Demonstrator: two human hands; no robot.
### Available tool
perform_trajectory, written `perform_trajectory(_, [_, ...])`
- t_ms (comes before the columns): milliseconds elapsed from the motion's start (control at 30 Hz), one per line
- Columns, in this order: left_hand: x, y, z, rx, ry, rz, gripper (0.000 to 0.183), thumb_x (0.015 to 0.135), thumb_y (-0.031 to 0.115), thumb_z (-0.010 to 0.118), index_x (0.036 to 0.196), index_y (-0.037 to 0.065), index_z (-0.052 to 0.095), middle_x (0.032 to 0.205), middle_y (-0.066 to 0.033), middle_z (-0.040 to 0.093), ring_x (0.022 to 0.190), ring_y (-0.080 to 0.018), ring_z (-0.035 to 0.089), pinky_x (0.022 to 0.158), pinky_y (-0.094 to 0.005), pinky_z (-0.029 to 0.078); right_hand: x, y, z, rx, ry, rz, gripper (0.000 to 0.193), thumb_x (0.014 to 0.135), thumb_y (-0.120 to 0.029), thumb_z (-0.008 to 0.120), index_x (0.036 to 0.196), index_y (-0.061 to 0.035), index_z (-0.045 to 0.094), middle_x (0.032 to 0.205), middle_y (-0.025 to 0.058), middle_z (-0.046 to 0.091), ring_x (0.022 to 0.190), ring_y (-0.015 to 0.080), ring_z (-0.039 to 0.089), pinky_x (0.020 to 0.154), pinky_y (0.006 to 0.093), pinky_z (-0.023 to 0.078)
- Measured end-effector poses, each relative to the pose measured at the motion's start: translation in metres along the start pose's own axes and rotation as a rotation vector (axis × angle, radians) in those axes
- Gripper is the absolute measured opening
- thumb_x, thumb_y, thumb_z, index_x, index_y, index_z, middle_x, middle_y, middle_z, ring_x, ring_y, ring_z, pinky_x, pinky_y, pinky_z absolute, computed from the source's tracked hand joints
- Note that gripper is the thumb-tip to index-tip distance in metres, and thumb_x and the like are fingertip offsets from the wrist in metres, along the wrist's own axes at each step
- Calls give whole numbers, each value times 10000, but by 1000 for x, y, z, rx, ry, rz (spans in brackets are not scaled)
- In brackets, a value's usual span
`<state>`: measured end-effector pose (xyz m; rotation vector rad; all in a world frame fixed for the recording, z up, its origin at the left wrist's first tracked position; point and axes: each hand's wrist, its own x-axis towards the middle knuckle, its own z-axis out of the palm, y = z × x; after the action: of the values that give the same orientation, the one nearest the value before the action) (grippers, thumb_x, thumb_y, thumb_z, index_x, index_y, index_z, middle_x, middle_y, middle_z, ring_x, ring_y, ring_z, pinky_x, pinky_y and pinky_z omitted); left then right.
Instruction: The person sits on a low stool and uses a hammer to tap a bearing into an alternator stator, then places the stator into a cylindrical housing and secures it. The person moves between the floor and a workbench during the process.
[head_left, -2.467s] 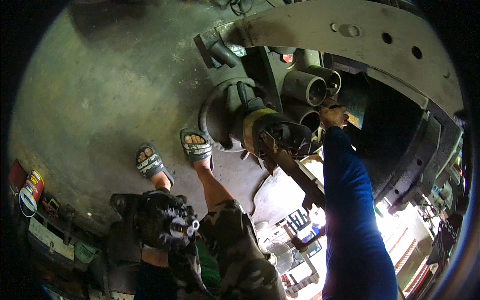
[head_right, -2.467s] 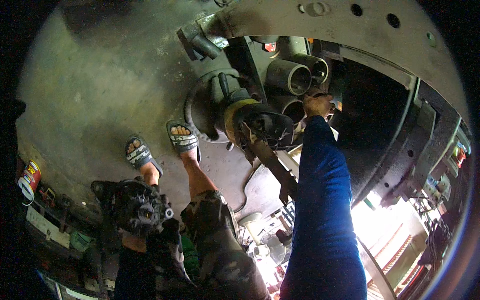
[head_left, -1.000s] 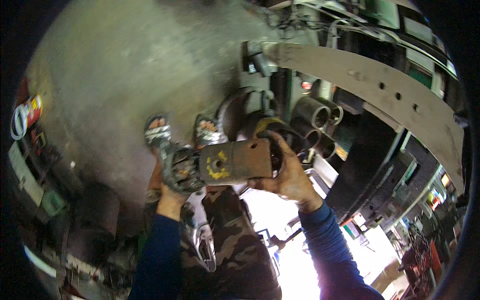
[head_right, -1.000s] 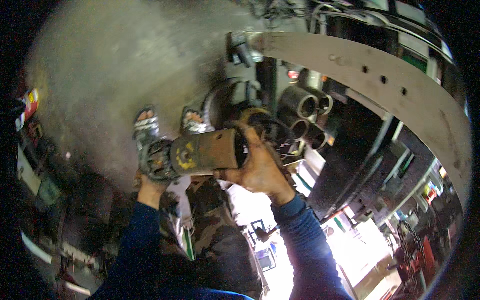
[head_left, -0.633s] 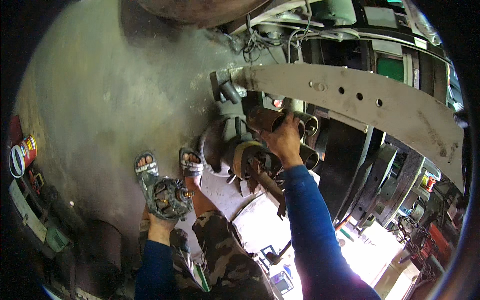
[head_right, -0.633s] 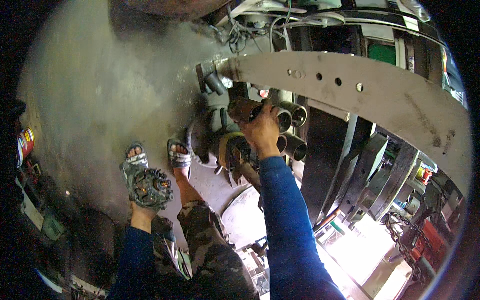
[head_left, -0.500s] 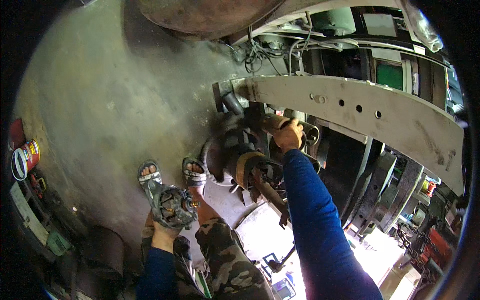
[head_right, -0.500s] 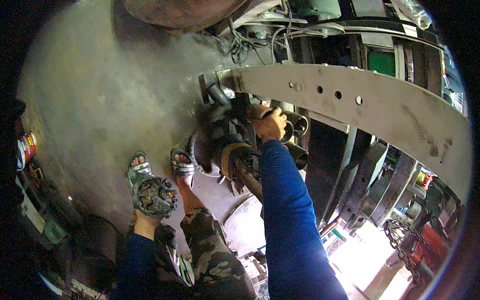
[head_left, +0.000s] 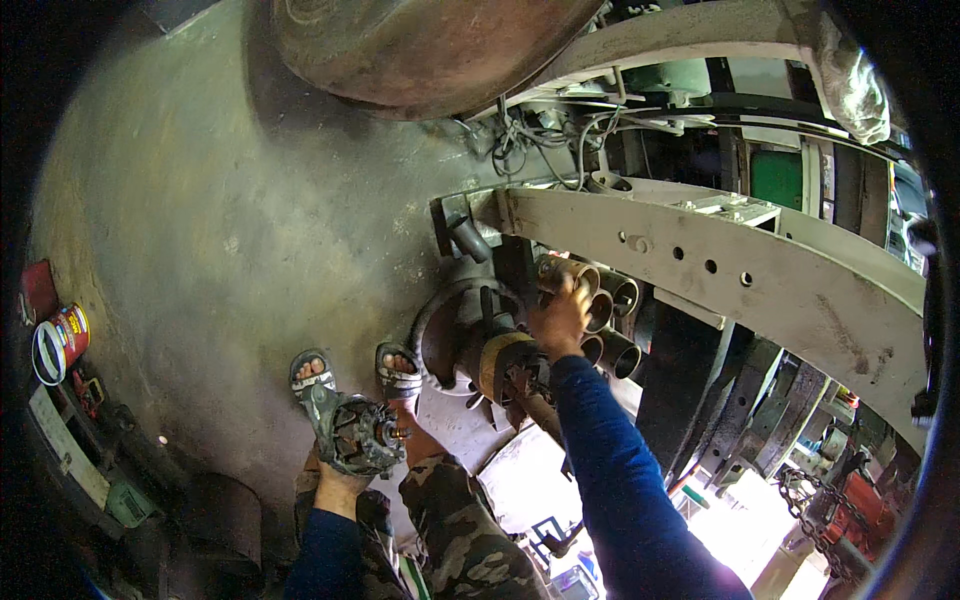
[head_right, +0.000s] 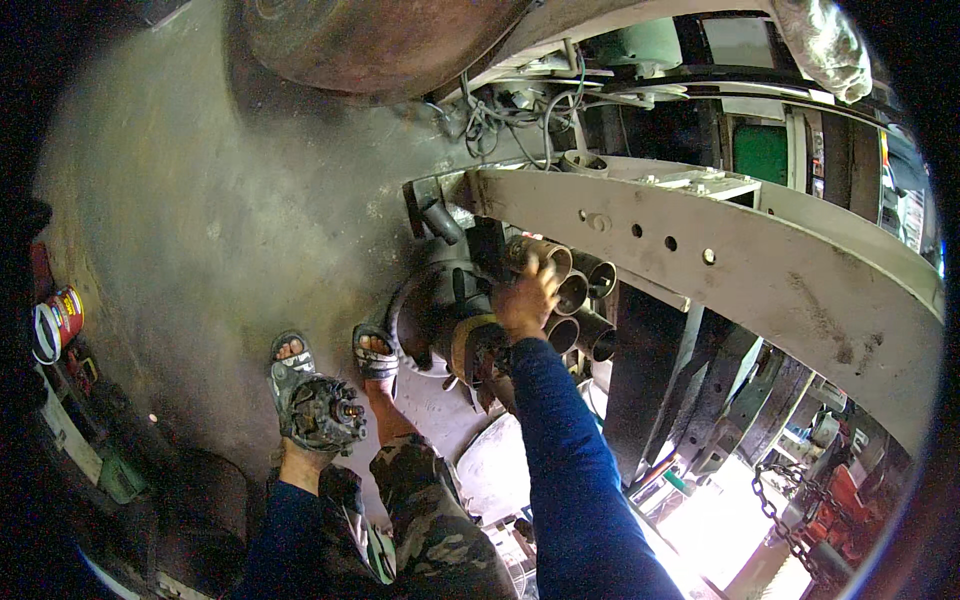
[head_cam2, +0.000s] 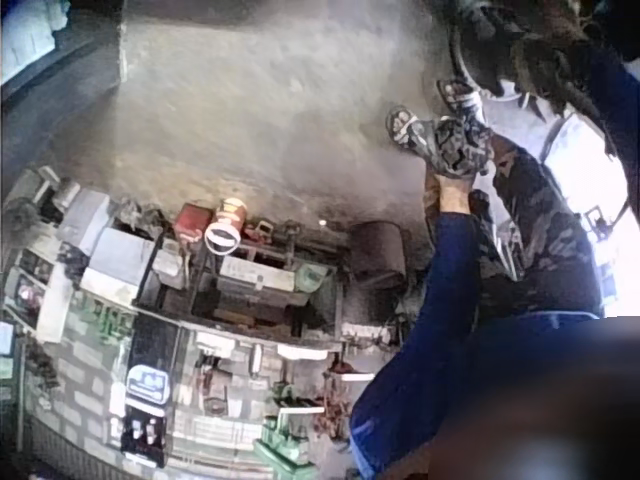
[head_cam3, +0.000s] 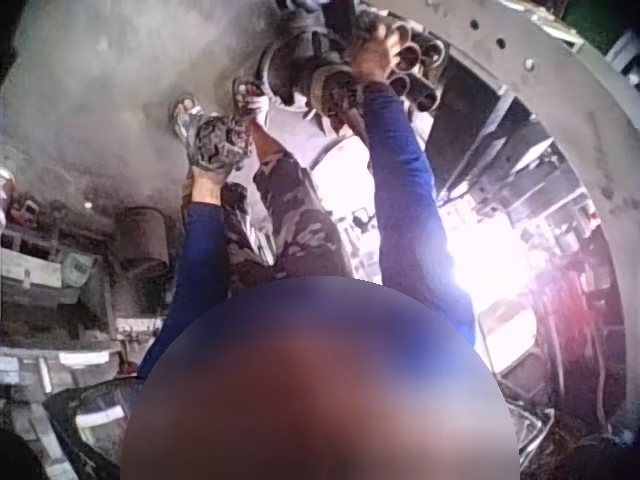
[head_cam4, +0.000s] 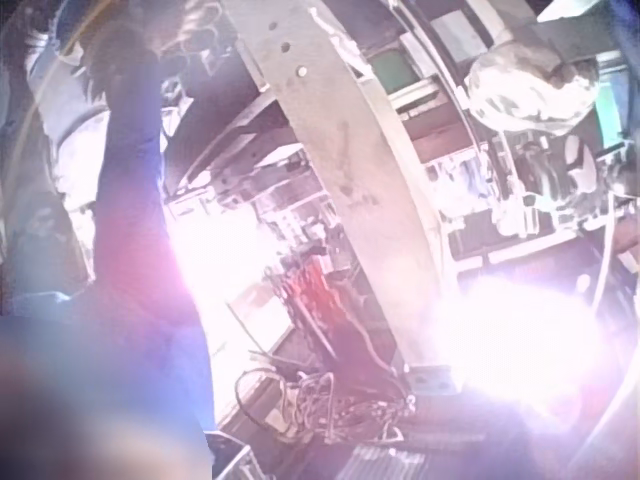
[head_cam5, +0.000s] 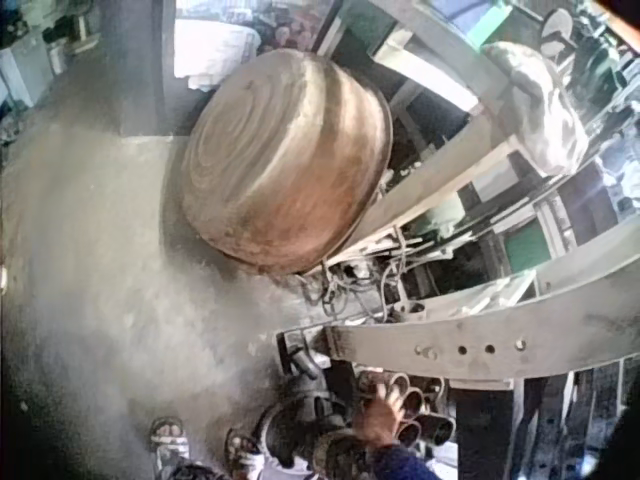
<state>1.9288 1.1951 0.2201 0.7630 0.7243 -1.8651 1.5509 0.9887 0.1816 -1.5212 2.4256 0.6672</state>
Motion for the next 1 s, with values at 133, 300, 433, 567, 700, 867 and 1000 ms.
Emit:
perform_trajectory(133, [5,5,0,402,43,87,523,1070,472,368,1313,77,610,1281,-156,679,1154,-358,669,1011,-543,557,-34,-14,-2,49,-52,-139,899,813,-395,798,1539,-119,346,1574,254,315,1461,458,309,1152,589,349])
perform_trajectory(300, [7,9,8,1092,98,240,486,1073,438,371,1289,79,618,1249,-152,689,1140,-351,671,999,-534,562,-21,4,-33,213,-222,-7,825,829,-343,800,1500,-64,408,1572,287,307,1451,483,317,1169,533,358])
perform_trajectory(433, [8,11,18,644,22,58,476,1066,463,405,1276,96,623,1214,-135,695,1114,-333,671,983,-522,568,-15,22,-26,248,-127,-7,639,842,-260,768,1384,-17,531,1425,282,517,1313,467,509,1088,505,453])
perform_trajectory(567, [9,11,23,1135,-19,147,466,1058,492,431,1255,121,633,1187,-108,703,1089,-313,671,966,-512,572,-34,22,11,458,-265,-132,466,879,-257,691,1256,10,633,1207,293,677,1175,458,629,1048,511,478])
perform_trajectory(700, [9,8,22,92,35,-60,479,1061,512,425,1241,129,651,1187,-99,710,1081,-315,678,966,-517,572,-80,3,41,556,-411,-232,411,910,-278,645,1207,5,669,1175,296,693,1139,467,644,1011,501,500])
perform_trajectory(867, [5,3,17,41,31,-112,554,1061,546,400,1282,100,646,1251,-145,700,1122,-347,683,986,-536,569,-144,-40,75,600,-540,-329,452,913,-324,668,1220,7,665,1187,269,694,1071,427,678,952,463,531])
perform_trajectory(1000, [2,-5,4,337,63,-41,575,1053,553,405,1332,94,613,1284,-154,685,1154,-351,671,995,-546,565,-182,-52,92,719,-726,-240,462,917,-335,662,1223,12,665,1195,270,694,1098,426,673,959,458,528])
